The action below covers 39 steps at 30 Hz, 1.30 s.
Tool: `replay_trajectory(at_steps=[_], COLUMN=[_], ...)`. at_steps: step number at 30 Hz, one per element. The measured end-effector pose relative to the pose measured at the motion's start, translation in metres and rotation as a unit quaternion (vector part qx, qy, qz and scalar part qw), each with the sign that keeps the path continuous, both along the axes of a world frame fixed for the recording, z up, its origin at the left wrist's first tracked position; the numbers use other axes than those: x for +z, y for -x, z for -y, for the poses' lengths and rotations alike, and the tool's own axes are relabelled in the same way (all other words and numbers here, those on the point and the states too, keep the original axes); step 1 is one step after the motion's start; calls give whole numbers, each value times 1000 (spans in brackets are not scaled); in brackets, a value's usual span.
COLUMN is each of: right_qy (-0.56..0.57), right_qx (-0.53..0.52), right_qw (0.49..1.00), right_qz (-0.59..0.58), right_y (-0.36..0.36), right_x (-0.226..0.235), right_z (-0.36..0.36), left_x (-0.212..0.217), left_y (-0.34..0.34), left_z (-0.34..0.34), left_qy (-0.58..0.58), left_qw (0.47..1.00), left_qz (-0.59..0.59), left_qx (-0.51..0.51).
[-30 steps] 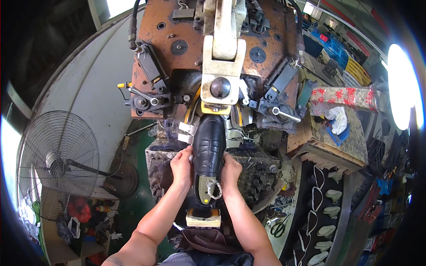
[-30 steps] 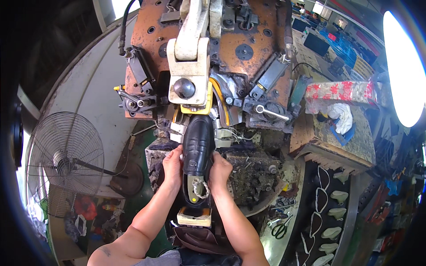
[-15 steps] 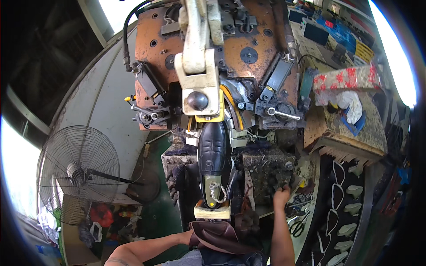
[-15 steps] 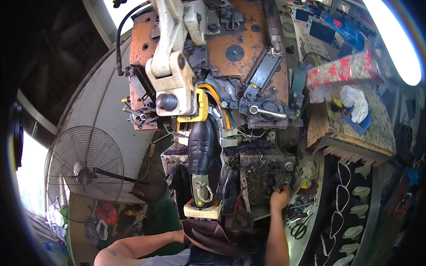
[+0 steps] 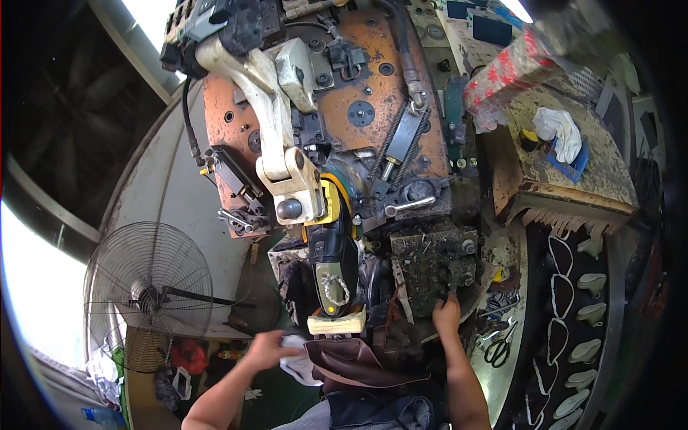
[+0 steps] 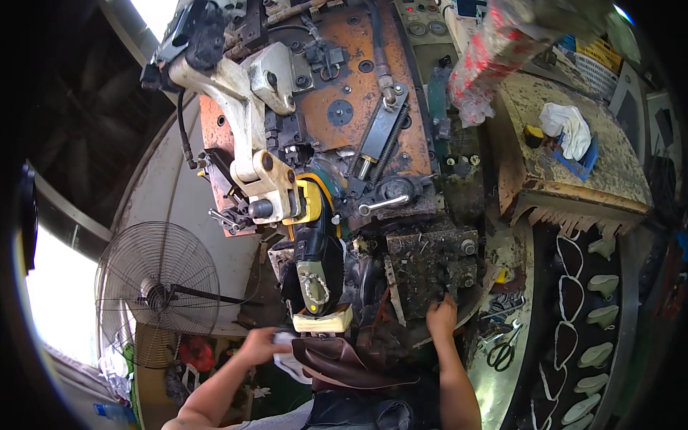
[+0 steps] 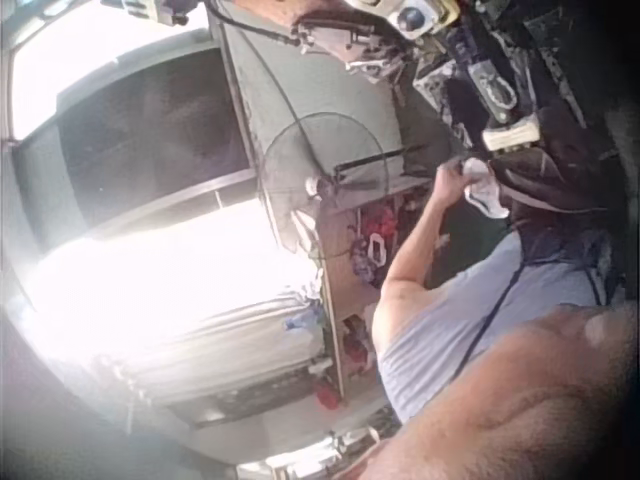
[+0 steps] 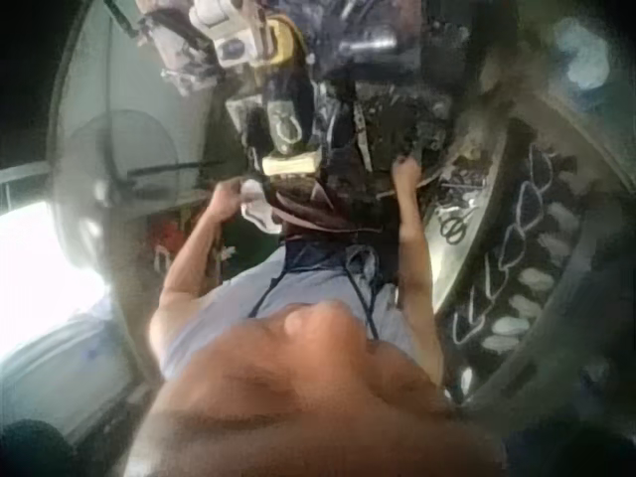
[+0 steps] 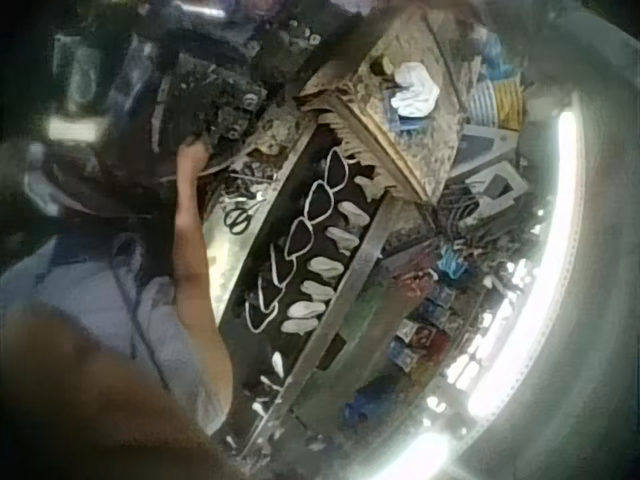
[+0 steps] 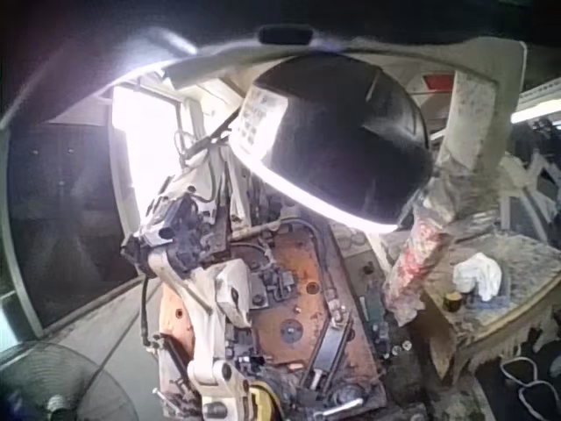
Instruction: The person operates a toe-lasting machine to shape shoes, then moves the shaped shoes onto a conveyor belt.
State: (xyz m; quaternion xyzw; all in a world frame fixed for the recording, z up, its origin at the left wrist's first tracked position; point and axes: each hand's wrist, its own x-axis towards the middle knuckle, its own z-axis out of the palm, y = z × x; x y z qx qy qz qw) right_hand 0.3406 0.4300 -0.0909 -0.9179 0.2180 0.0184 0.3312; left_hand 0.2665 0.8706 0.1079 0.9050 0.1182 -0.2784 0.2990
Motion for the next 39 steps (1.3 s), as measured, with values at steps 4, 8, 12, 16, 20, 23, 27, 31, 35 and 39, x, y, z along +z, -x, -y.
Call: replay_trajectory(at_steps=[4, 8, 12, 16, 20, 23, 27, 31, 35, 39], right_qy=[-202, -379, -686, -647, -435, -306, -149, 46, 118, 14], right_qx=[55, 258, 224, 24, -185, -312, -763, -698, -567, -516], right_qw=[952, 837, 665, 727, 832, 850, 594, 705, 815, 824], right_qz=[221, 299, 191, 231, 290, 293, 207, 117, 25, -232], right_y=[8, 51, 118, 164, 281, 374, 526, 595, 630, 638], right_x=[100, 224, 219, 184, 151, 116, 6, -10, -27, -54], right_z=[-27, -47, -45, 45, 136, 185, 212, 252, 305, 283], left_x=[160, 236, 161, 82, 46, -24, -91, -124, -189, -296], left_y=[-10, -44, -73, -65, 10, 101, 270, 416, 510, 558], left_z=[35, 120, 264, 422, 580, 687, 817, 902, 967, 1059], left_qy=[69, 155, 408, 489, 388, 426, 461, 508, 475, 261], left_qw=[981, 962, 899, 868, 793, 709, 683, 632, 576, 776], left_qz=[146, 224, 156, -52, -115, -164, -48, -227, -394, -75], left_qx=[110, 10, 25, -71, -456, -538, -564, -540, -536, -569])
